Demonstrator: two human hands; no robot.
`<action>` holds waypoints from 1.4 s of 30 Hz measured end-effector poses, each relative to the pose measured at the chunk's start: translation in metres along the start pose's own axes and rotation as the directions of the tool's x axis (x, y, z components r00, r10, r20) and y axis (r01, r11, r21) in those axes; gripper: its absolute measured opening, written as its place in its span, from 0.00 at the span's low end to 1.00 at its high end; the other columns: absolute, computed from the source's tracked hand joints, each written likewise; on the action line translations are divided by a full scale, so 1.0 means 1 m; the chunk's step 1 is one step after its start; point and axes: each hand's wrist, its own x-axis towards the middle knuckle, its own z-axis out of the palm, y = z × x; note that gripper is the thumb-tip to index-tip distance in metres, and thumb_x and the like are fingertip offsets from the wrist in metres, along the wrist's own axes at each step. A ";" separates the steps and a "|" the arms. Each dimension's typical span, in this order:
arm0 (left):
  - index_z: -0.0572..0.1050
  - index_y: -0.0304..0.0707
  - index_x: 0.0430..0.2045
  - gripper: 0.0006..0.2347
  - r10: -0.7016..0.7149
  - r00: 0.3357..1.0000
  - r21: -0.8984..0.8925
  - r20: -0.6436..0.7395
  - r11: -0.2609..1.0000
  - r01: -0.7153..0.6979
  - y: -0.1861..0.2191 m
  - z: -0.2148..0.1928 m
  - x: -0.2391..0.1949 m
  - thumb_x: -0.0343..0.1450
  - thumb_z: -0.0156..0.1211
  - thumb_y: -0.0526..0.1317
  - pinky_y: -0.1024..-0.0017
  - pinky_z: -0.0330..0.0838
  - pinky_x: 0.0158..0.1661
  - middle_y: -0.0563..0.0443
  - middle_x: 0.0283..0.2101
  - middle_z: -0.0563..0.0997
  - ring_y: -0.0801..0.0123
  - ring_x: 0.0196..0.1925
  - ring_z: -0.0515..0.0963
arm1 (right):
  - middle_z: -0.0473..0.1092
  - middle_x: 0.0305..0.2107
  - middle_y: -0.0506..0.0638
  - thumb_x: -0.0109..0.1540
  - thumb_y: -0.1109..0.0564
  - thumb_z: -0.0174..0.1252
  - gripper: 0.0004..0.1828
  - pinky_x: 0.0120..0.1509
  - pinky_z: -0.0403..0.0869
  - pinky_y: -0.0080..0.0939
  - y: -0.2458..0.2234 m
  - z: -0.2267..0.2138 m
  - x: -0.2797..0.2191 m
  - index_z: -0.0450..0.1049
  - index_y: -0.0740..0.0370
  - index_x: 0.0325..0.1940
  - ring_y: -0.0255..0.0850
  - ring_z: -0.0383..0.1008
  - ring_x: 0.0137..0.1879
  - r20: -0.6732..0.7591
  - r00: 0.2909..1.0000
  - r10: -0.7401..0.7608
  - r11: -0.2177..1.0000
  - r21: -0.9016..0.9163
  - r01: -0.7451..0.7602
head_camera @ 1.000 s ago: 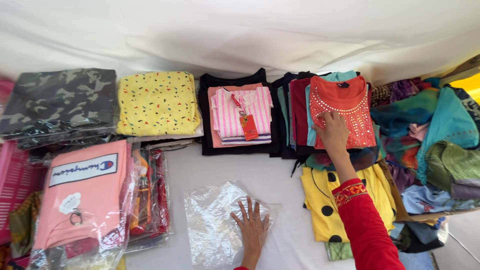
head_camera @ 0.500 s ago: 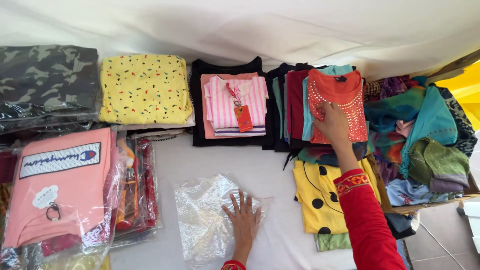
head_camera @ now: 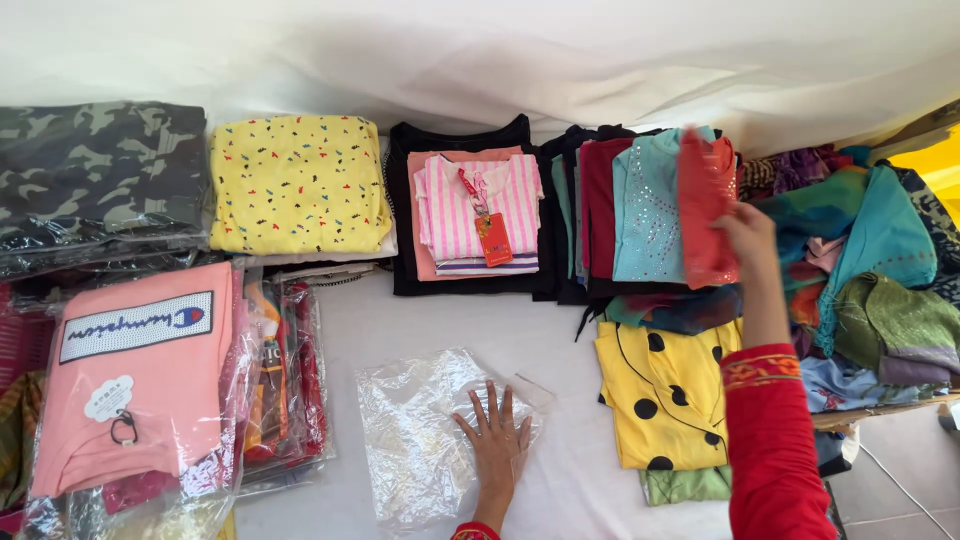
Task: The person folds various shirts and places them into clear plastic bags on a white table. They handle multiple items including a pink striped shirt, a peach Champion sweatshirt, and a red embellished top, stacking the packaged items as they work.
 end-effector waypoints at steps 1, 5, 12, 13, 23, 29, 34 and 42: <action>0.50 0.45 0.72 0.31 0.002 1.000 0.001 -0.002 1.000 -0.002 0.000 0.000 0.003 0.75 0.41 0.57 0.25 0.34 0.66 0.41 0.77 0.41 0.39 0.77 0.39 | 0.75 0.41 0.45 0.59 0.67 0.60 0.20 0.45 0.74 0.31 -0.004 -0.010 0.003 0.77 0.65 0.56 0.33 0.74 0.43 -0.002 1.000 -0.001 1.000 0.002 0.001; 0.59 0.41 0.67 0.28 -0.004 1.000 -0.059 0.013 0.998 0.005 0.000 0.003 -0.001 0.75 0.40 0.58 0.23 0.34 0.65 0.38 0.76 0.45 0.37 0.77 0.39 | 0.76 0.40 0.47 0.59 0.67 0.54 0.16 0.44 0.75 0.36 0.022 -0.050 0.018 0.77 0.62 0.50 0.37 0.76 0.41 -0.068 0.978 0.197 0.972 0.145 -0.185; 0.63 0.42 0.66 0.27 0.001 0.998 0.004 0.064 1.000 -0.002 0.000 0.009 -0.002 0.75 0.39 0.57 0.21 0.33 0.65 0.39 0.76 0.46 0.35 0.77 0.39 | 0.74 0.44 0.61 0.78 0.39 0.48 0.30 0.54 0.70 0.49 0.054 -0.025 0.020 0.74 0.73 0.49 0.48 0.75 0.48 -0.210 0.976 0.048 0.970 -0.224 -0.096; 0.63 0.42 0.66 0.27 0.002 0.998 0.006 0.066 1.000 -0.002 0.001 0.009 -0.001 0.75 0.39 0.57 0.21 0.33 0.65 0.39 0.76 0.46 0.35 0.77 0.39 | 0.74 0.44 0.61 0.78 0.39 0.48 0.30 0.54 0.70 0.49 0.045 -0.021 0.011 0.74 0.73 0.49 0.48 0.75 0.48 -0.210 0.976 0.050 0.970 -0.223 -0.098; 0.55 0.44 0.70 0.29 -0.002 1.000 -0.017 -0.011 1.000 0.002 0.003 -0.008 0.002 0.75 0.37 0.57 0.24 0.32 0.66 0.41 0.77 0.42 0.39 0.77 0.37 | 0.70 0.48 0.70 0.71 0.34 0.60 0.33 0.61 0.68 0.59 0.035 -0.004 -0.004 0.74 0.71 0.54 0.66 0.69 0.55 -0.123 0.955 -0.268 0.728 -0.676 0.117; 0.52 0.42 0.71 0.28 -0.034 0.939 -0.021 0.342 0.999 0.044 0.004 -0.042 0.014 0.78 0.36 0.57 0.23 0.28 0.67 0.40 0.77 0.40 0.37 0.78 0.34 | 0.72 0.47 0.69 0.66 0.35 0.66 0.35 0.58 0.71 0.58 0.003 0.010 -0.021 0.71 0.72 0.56 0.64 0.73 0.53 -0.069 0.935 -0.349 0.714 -0.665 0.218; 0.49 0.44 0.73 0.28 -0.045 0.946 0.019 0.321 0.999 0.041 0.003 -0.017 0.005 0.77 0.36 0.53 0.25 0.28 0.68 0.41 0.77 0.40 0.39 0.78 0.33 | 0.76 0.51 0.61 0.63 0.43 0.68 0.32 0.58 0.74 0.48 -0.027 0.008 -0.032 0.70 0.68 0.62 0.50 0.79 0.55 -0.019 0.968 -0.249 0.902 -0.370 0.224; 0.54 0.32 0.68 0.29 0.025 0.989 -0.180 -0.148 0.982 -0.052 0.003 -0.028 0.001 0.74 0.48 0.48 0.27 0.40 0.66 0.33 0.74 0.49 0.37 0.75 0.47 | 0.75 0.55 0.52 0.68 0.52 0.65 0.26 0.60 0.77 0.39 -0.025 -0.034 -0.053 0.69 0.66 0.66 0.39 0.78 0.56 0.062 0.997 0.048 0.942 0.330 -0.066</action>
